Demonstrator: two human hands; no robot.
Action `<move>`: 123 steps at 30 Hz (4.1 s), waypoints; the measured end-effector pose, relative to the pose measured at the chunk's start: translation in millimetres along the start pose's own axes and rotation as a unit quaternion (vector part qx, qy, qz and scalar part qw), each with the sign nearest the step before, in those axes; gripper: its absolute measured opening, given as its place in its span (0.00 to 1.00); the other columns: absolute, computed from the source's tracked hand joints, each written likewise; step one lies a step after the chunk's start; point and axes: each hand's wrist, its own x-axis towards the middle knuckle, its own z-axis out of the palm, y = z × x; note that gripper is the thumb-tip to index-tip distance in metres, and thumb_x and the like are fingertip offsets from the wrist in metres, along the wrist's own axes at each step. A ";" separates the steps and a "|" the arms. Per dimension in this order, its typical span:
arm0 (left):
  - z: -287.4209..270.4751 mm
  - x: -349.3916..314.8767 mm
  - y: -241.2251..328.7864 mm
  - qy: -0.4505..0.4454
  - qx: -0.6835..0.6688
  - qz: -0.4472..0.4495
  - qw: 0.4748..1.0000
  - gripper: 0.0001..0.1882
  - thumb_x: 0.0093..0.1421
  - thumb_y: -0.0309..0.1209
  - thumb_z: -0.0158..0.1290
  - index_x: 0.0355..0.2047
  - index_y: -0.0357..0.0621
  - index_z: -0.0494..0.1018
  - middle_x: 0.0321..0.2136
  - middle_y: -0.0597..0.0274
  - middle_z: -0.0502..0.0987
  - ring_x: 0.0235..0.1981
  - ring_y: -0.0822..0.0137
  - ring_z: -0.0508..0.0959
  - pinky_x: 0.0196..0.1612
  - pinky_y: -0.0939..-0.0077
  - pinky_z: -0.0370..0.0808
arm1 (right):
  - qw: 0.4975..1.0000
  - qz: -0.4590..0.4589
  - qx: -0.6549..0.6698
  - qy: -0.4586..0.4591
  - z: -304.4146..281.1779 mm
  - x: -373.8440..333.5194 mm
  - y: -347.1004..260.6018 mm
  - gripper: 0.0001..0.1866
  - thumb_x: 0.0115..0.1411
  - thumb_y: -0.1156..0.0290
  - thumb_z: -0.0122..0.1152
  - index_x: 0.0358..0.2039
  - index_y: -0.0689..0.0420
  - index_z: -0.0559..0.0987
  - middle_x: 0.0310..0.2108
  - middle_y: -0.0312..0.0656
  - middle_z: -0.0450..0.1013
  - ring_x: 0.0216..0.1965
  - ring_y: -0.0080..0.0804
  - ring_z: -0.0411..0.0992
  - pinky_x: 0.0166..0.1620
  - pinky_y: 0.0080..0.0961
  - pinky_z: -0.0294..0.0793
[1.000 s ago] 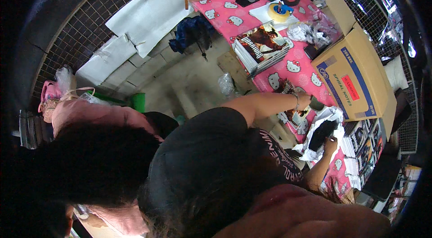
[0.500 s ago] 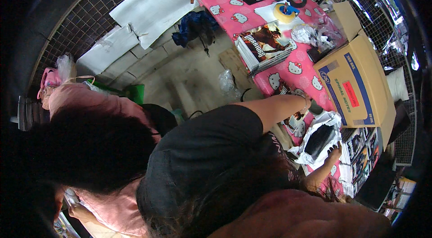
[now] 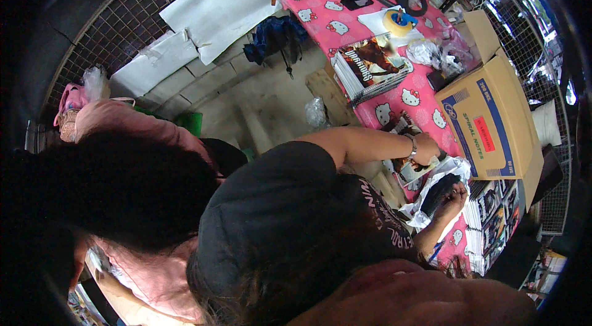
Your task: The person is spiral binding notebooks by threading a plastic coil through the holes of paper stacks and then using a tool to crimp the ends of the coil.
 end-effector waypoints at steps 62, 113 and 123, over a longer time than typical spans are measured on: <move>-7.5 -25.5 10.4 0.159 -0.006 0.132 0.978 0.11 0.57 0.39 0.53 0.33 0.46 0.72 0.31 0.58 0.77 0.41 0.57 0.75 0.56 0.61 0.62 | 0.896 -0.212 -0.369 -0.125 55.3 -28.8 0.6 0.14 0.52 0.79 0.63 0.41 0.56 0.81 0.31 0.44 0.72 0.33 0.35 0.72 0.39 0.27 0.71; -15.4 -53.7 27.8 0.116 0.132 -0.069 0.982 0.20 0.52 0.28 0.52 0.46 0.62 0.74 0.49 0.62 0.69 0.65 0.51 0.52 0.48 0.08 0.36 | 0.775 -0.171 -0.591 -0.145 54.9 97.7 72.5 0.25 0.57 0.48 0.58 0.44 0.58 0.76 0.38 0.52 0.76 0.43 0.46 0.74 0.49 0.39 0.70; -8.4 -54.6 5.1 0.122 0.082 -0.037 0.988 0.14 0.54 0.39 0.56 0.41 0.58 0.74 0.46 0.67 0.68 0.63 0.56 0.55 0.52 0.13 0.38 | 0.906 0.045 -0.265 -0.328 59.7 75.4 28.3 0.31 0.49 0.57 0.65 0.52 0.57 0.72 0.47 0.46 0.73 0.51 0.38 0.70 0.55 0.31 0.65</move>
